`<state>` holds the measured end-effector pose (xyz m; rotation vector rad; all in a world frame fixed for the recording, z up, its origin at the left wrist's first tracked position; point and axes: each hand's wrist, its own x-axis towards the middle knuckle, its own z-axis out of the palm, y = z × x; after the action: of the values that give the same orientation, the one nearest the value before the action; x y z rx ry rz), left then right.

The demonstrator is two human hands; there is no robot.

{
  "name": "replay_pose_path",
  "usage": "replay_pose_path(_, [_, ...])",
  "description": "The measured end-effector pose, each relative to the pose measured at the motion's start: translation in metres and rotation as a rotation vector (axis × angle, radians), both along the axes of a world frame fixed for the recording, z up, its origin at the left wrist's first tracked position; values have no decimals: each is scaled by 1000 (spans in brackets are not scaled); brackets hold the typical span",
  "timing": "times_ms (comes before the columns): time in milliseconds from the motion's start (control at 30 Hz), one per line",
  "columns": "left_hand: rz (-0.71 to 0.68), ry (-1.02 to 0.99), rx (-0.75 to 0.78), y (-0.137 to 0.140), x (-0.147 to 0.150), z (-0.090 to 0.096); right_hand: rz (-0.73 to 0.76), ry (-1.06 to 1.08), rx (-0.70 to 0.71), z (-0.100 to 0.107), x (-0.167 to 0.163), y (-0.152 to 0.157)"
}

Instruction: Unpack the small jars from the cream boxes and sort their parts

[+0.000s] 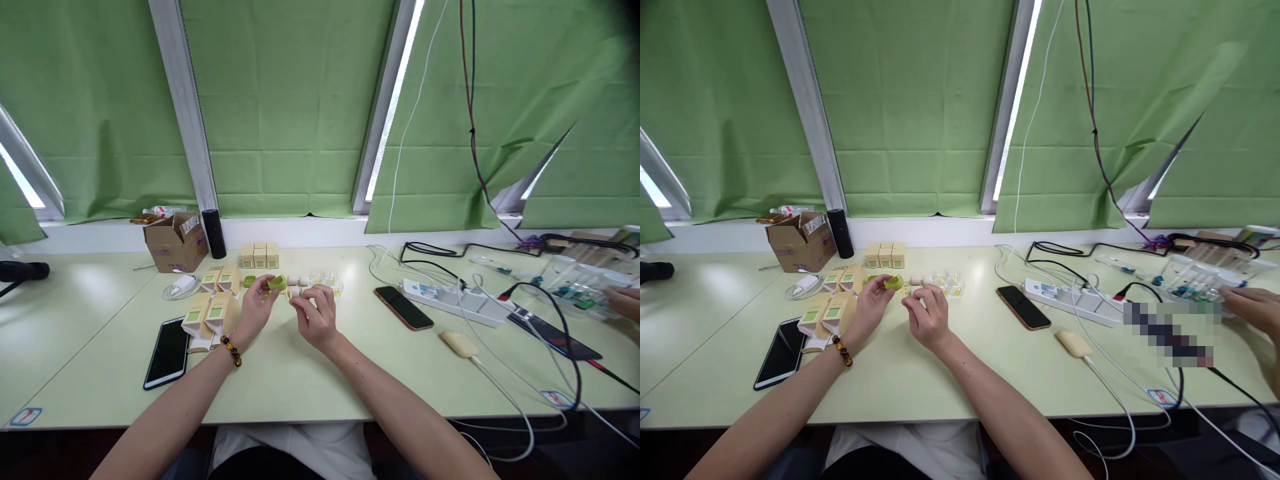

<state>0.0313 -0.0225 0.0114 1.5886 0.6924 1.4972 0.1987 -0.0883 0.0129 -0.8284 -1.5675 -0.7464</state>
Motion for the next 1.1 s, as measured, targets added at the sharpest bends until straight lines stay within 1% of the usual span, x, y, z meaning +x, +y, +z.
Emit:
replay_pose_path(100, [-140, -245, -238, 2, 2, 3, 29, 6, 14, 1, 0, -1])
replay_pose_path(200, [-290, -393, -428, 1, 2, 7, 68, 4, 15, 2, -1, -1])
replay_pose_path(267, [-332, -451, -507, 0, 2, 8, 104, 3, 3, 3, -1, -1])
replay_pose_path(367, [-321, -502, -568, -2, 2, 11, 133, 15, -29, 4, 0, 0])
replay_pose_path(500, [-305, -522, -578, -2, 2, 14, 144, 24, -19, 6, 6, 2])
replay_pose_path(633, [-292, -541, -581, -3, 1, 15, 119, 32, -5, 9, 15, 7])
replay_pose_path(800, [-206, -584, -531, 0, 0, 13, 98, 20, -66, 9, 19, 20])
replay_pose_path(900, [-130, -622, -469, 5, -1, 12, 75, -40, -170, 7, 17, 32])
replay_pose_path(1000, [-80, -645, -424, 9, -2, 11, 21, -161, -359, 3, 13, 50])
replay_pose_path(1100, [-68, -645, -416, 12, -3, 11, -79, -213, -544, -3, 5, 70])
